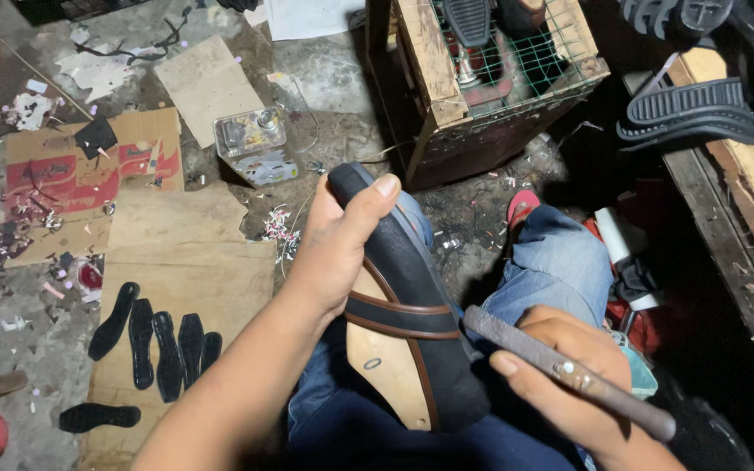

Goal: The person sits on the floor holding a shoe with a strap upper, rasps and trims the edge of a rubber sole with a hand file, then fits the sole to the shoe upper and presses and hammers it into place with a mallet, turning the shoe over to work on different sides.

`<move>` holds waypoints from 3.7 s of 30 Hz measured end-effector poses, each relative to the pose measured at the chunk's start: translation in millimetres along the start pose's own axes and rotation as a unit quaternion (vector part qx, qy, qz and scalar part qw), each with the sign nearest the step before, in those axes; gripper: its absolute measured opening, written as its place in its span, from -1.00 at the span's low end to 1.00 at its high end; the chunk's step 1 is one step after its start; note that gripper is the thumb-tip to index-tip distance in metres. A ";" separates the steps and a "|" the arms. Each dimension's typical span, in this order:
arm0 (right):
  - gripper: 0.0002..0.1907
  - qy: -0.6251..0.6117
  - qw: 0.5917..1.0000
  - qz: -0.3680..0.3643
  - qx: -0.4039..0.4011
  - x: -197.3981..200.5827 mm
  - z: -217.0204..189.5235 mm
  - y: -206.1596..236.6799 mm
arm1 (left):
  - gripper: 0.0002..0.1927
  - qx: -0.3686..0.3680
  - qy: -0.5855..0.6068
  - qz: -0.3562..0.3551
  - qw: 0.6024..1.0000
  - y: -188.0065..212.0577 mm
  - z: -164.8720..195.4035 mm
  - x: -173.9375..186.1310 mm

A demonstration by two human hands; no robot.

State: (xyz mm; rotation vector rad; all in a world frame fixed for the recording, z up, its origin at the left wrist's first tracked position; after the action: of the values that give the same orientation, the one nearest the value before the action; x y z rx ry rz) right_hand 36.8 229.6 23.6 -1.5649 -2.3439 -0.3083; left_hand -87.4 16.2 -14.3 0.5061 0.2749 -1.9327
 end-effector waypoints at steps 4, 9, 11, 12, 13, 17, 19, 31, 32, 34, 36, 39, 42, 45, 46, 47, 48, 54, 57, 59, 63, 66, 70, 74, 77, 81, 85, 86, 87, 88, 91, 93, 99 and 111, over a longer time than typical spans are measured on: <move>-0.84 0.081 0.994 0.009 0.067 -5.6 -20.1 -0.3 | -0.66 -0.007 -0.003 -0.002 1.000 2.0 7.1 -7.1; -0.85 0.095 0.991 0.021 0.087 -7.5 -29.2 -3.7 | -0.64 -0.015 -0.047 0.006 0.999 1.8 11.0 -14.9; -0.85 0.076 0.992 0.031 0.092 -7.9 -29.1 -7.6 | -0.62 -0.015 -0.058 0.013 0.998 1.6 10.5 -15.8; -0.85 0.067 0.993 0.036 0.094 -7.2 -29.3 -8.9 | -0.61 -0.014 -0.063 0.018 0.998 2.3 9.9 -15.6; -0.85 0.088 0.992 0.027 0.088 -7.3 -30.2 -10.6 | -0.60 -0.009 -0.056 0.017 0.998 2.1 8.1 -15.5; -0.85 0.139 0.984 0.024 0.109 -6.8 -39.5 -14.2 | -0.57 0.020 -0.055 0.028 0.998 -0.4 -1.4 -12.8; -0.85 0.148 0.977 0.043 0.148 -7.3 -44.4 -17.7 | -0.56 0.034 -0.061 0.034 0.997 -2.8 -6.9 -11.2; -0.81 0.216 0.965 0.087 0.118 -6.3 -51.7 -32.3 | -0.60 0.074 -0.071 0.035 0.994 -9.8 -19.0 -11.9; -0.81 0.215 0.964 0.095 0.124 -3.3 -52.1 -36.2 | -0.59 0.071 -0.069 0.027 0.995 -12.0 -19.2 -17.0; -0.81 0.228 0.960 0.098 0.131 -0.4 -52.5 -37.9 | -0.59 0.070 -0.064 0.018 0.995 -15.0 -17.6 -21.6; -0.82 0.253 0.955 0.083 0.128 -2.8 -52.1 -32.3 | -0.57 0.082 -0.056 0.016 0.995 -15.6 -16.9 -20.3; -0.77 0.240 0.965 0.057 0.084 -9.3 -44.1 -20.0 | -0.57 0.086 -0.021 0.036 0.995 -14.3 -14.5 -8.6; -0.81 0.200 0.973 0.068 0.095 -9.3 -44.2 -17.7 | -0.56 0.074 -0.054 0.050 0.995 -14.6 -12.6 -5.8; -0.83 0.235 0.960 0.098 0.120 -3.6 -50.8 -27.6 | -0.57 0.067 -0.088 0.026 0.994 -18.1 -12.8 -17.8; -0.84 0.227 0.961 0.104 0.117 -0.4 -51.1 -30.6 | -0.57 0.065 -0.089 0.018 0.994 -18.8 -12.3 -21.7; -0.84 0.219 0.962 0.110 0.116 2.5 -52.1 -32.7 | -0.58 0.061 -0.091 0.012 0.994 -19.5 -10.5 -24.5; -0.85 0.211 0.964 0.115 0.115 5.0 -53.5 -33.0 | -0.58 0.059 -0.092 0.007 0.994 -19.8 -8.4 -26.8; -0.81 0.222 0.967 0.099 0.081 4.1 -65.7 -26.6 | -0.58 0.011 -0.130 -0.005 0.991 -16.6 10.0 -33.1; -0.79 0.254 0.953 0.135 0.099 13.4 -76.6 -32.8 | -0.58 0.008 -0.115 -0.035 0.993 -16.7 6.8 -45.3; -0.80 0.239 0.960 0.123 0.081 21.9 -72.6 -41.8 | -0.59 -0.001 -0.141 -0.049 0.989 -19.1 7.2 -51.8; -0.86 0.215 0.967 0.108 0.086 35.8 -61.2 -35.7 | -0.57 0.006 -0.098 -0.049 0.994 -26.0 4.8 -43.8; -0.81 0.011 0.992 0.087 -0.087 38.4 0.1 -19.3 | -0.55 0.079 -0.029 0.001 0.996 -22.7 -9.4 -20.5; -0.80 -0.084 0.990 0.018 -0.113 23.4 37.0 -6.5 | -0.53 0.091 0.005 0.008 0.996 -19.5 -17.5 -12.4; -0.80 -0.116 0.976 -0.010 -0.183 19.3 58.0 -2.2 | -0.55 0.084 0.002 0.006 0.996 -19.2 -19.5 -14.5; -0.78 -0.136 0.965 -0.032 -0.222 18.9 59.4 -5.5 | -0.55 0.039 -0.067 -0.004 0.997 -16.0 -11.0 -19.9; -0.73 -0.085 0.964 -0.066 -0.244 20.7 52.3 -18.3 | -0.57 -0.019 -0.144 0.006 0.989 -17.5 2.8 -20.9; -0.75 -0.036 0.986 -0.023 -0.159 14.1 43.6 -39.7 | -0.54 -0.058 -0.158 -0.052 0.984 -43.0 15.0 -12.7; -0.75 0.021 0.992 -0.021 -0.123 7.8 40.2 -45.5 | -0.49 -0.060 -0.180 -0.062 0.980 -49.2 15.8 -7.7; -0.74 0.077 0.993 -0.019 -0.086 0.2 37.7 -49.9 | -0.44 -0.061 -0.202 -0.072 0.975 -53.2 13.7 -3.5; -0.75 0.079 0.996 -0.008 -0.050 -7.6 37.8 -51.0 | -0.49 -0.037 -0.193 -0.077 0.977 -55.6 4.0 2.0; -0.74 0.089 0.995 0.021 0.028 -25.2 44.7 -50.3 | -0.61 0.019 -0.152 -0.088 0.984 -57.4 -31.0 17.2; -0.71 0.109 0.992 0.041 0.043 -29.1 51.7 -49.0 | -0.67 0.029 -0.102 -0.091 0.990 -52.9 -56.3 20.5; -0.77 0.069 0.996 0.053 0.019 -28.9 68.9 -64.6 | -0.71 0.014 -0.154 -0.026 0.988 -66.3 -80.1 52.5; -0.81 0.198 0.975 0.062 0.074 -29.2 45.7 -133.9 | -0.63 0.036 -0.230 0.007 0.972 -85.2 -100.2 82.3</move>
State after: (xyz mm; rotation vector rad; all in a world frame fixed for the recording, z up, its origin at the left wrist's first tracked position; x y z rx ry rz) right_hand -82.5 169.1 -30.9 -1.4187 -1.9126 -0.3680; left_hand -171.1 24.9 -144.7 0.0943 -0.0981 -1.9880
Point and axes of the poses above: each hand's wrist, its own y-axis away from the middle knuckle, its own x-axis out of the back of the hand, z = x × y, the point moved 9 cm from there along -y, towards the middle knuckle, and after that the axes turned 15 degrees about -z, right-handed, at the moved point
